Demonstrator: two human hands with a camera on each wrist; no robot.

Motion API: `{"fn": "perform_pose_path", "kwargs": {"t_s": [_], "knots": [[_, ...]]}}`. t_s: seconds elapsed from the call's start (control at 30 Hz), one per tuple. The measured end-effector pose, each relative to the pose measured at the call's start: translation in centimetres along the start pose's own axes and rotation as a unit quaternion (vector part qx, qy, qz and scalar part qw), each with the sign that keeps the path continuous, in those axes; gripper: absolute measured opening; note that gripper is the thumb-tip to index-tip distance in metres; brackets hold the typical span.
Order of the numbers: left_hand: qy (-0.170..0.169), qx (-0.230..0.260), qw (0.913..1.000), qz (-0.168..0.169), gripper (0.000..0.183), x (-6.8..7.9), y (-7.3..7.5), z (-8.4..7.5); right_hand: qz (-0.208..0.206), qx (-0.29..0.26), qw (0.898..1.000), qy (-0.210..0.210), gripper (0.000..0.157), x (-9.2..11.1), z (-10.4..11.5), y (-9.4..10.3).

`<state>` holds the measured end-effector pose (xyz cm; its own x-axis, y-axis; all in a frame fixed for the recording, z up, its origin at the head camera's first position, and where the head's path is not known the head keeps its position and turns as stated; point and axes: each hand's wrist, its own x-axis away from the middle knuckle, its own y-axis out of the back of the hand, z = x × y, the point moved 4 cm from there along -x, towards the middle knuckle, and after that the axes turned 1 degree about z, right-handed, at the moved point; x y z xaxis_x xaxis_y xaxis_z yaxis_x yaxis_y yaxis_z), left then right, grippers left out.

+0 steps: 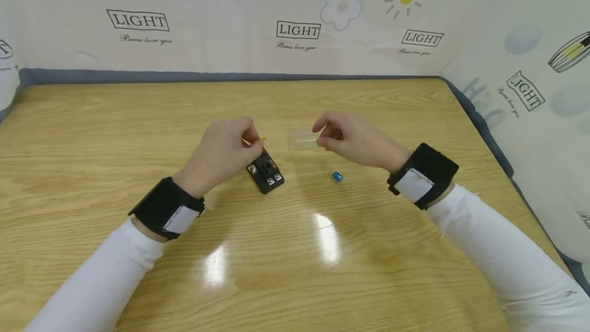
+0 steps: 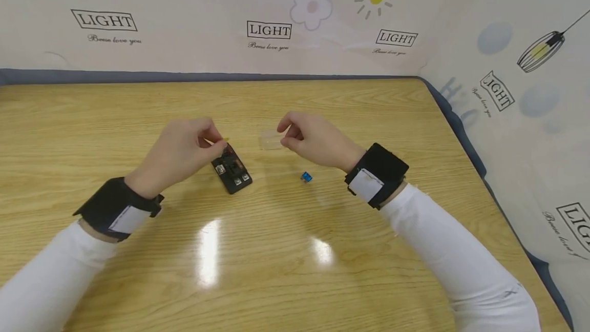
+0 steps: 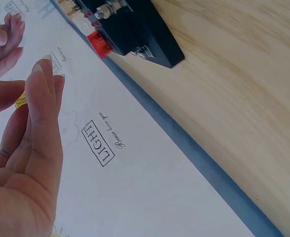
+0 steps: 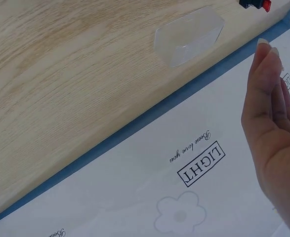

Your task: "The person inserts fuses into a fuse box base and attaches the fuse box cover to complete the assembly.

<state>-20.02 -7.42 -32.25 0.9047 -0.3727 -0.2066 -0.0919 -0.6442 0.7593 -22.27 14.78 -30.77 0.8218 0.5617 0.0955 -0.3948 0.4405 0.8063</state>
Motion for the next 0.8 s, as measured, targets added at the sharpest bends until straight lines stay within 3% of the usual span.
{"fn": "perform_pose_path", "kwargs": {"t_s": [0.17, 0.33, 0.57, 0.8], "knots": [[0.032, 0.009, 0.9994, 0.009, 0.011, 0.3, 0.6, 1.0, 0.001, -0.016, 1.000, -0.013, 0.025, 0.0, -1.0, 0.5], [0.043, 0.002, 0.9991, 0.007, 0.013, 0.9, 1.8, 2.0, 0.000, -0.033, 0.999, -0.030, 0.026, 0.1, -2.3, 1.2], [0.035, 0.003, 0.9990, -0.027, 0.014, 1.5, 3.3, 3.1, -0.012, -0.046, 0.998, -0.040, 0.027, 0.1, -4.1, 2.2], [0.014, 0.007, 0.9987, -0.048, 0.013, 2.0, 3.2, 3.8, -0.022, -0.042, 0.998, -0.048, 0.026, 0.4, -4.9, 2.8]]}}
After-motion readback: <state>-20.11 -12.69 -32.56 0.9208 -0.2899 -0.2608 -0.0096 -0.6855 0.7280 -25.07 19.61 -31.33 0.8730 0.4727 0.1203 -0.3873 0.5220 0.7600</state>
